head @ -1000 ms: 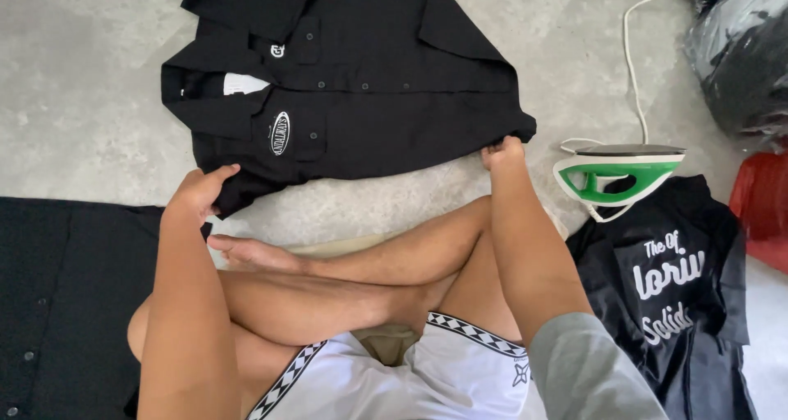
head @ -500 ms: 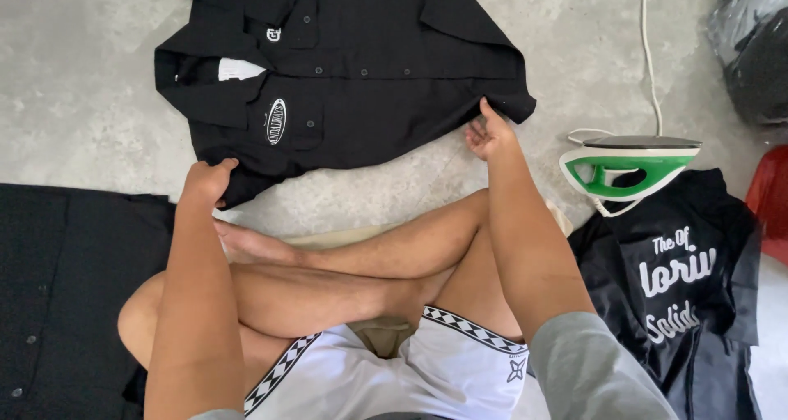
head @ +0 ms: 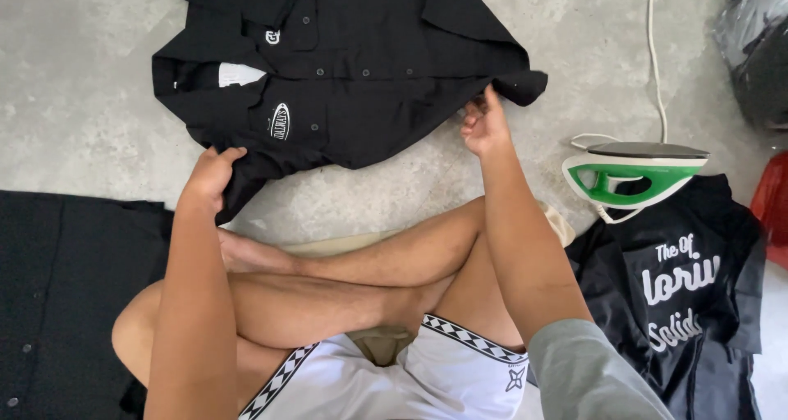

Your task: A person is ironing and folding black shirts with printed logos while sitting on the floor.

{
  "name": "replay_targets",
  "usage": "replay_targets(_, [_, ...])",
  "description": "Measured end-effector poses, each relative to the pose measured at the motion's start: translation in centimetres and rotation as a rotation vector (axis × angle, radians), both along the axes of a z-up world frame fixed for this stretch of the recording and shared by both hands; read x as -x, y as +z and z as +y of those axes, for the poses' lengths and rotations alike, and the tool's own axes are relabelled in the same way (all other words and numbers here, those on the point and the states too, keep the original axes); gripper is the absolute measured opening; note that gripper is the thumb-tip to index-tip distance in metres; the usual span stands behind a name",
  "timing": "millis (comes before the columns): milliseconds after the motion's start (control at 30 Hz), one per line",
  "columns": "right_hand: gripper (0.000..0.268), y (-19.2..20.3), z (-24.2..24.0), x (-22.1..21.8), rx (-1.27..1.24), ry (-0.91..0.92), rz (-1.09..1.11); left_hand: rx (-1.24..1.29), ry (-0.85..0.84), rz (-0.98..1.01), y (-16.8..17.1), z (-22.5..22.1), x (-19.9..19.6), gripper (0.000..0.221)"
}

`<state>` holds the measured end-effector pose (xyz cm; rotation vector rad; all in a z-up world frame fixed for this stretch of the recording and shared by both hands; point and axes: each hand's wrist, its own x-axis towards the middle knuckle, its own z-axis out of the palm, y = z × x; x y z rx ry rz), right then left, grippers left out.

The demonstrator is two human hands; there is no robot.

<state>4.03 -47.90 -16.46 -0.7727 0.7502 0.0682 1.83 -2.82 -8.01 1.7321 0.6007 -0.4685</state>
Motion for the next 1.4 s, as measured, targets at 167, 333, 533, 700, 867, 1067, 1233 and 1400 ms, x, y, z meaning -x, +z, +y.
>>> replay_targets(167, [0.021, -3.2, 0.1, -1.4, 0.229, 0.065, 0.092, -0.011, -0.006, 0.044, -2.6, 1.3, -0.7, 0.056])
replay_targets(333, [0.036, -0.6, 1.8, -2.0, 0.124, -0.05, 0.044, -0.008, -0.02, 0.069, -0.9, 0.3, -1.0, 0.056])
replay_targets(533, [0.024, 1.3, 1.5, -0.8, -0.137, -0.198, 0.0, 0.014, -0.014, 0.096, -0.4, -0.3, -0.9, 0.054])
replay_targets(700, [0.047, 4.4, 0.9, 1.9, -0.366, -0.579, -0.103, 0.05, 0.054, 0.092, -1.9, 1.0, -0.8, 0.052])
replay_targets(867, [0.069, 6.9, -0.9, 5.0, -0.326, -0.83, -0.04, 0.041, 0.047, 0.107, 0.3, 1.1, 0.7, 0.053])
replay_targets(1067, [0.06, 5.6, -1.6, 5.5, 0.513, -0.998, 0.27, -0.468, -0.209, 0.194, 2.0, 0.2, 3.7, 0.07])
replay_targets(1233, [0.064, 5.6, 3.7, 5.4, 1.574, -0.459, 0.038, -0.928, -0.408, 0.144, 0.0, -0.8, 2.4, 0.096])
replay_targets(1400, [0.059, 7.2, 9.5, 5.0, 1.709, 0.661, 0.021, -1.094, -0.802, -0.287, -0.4, -3.7, 0.9, 0.056])
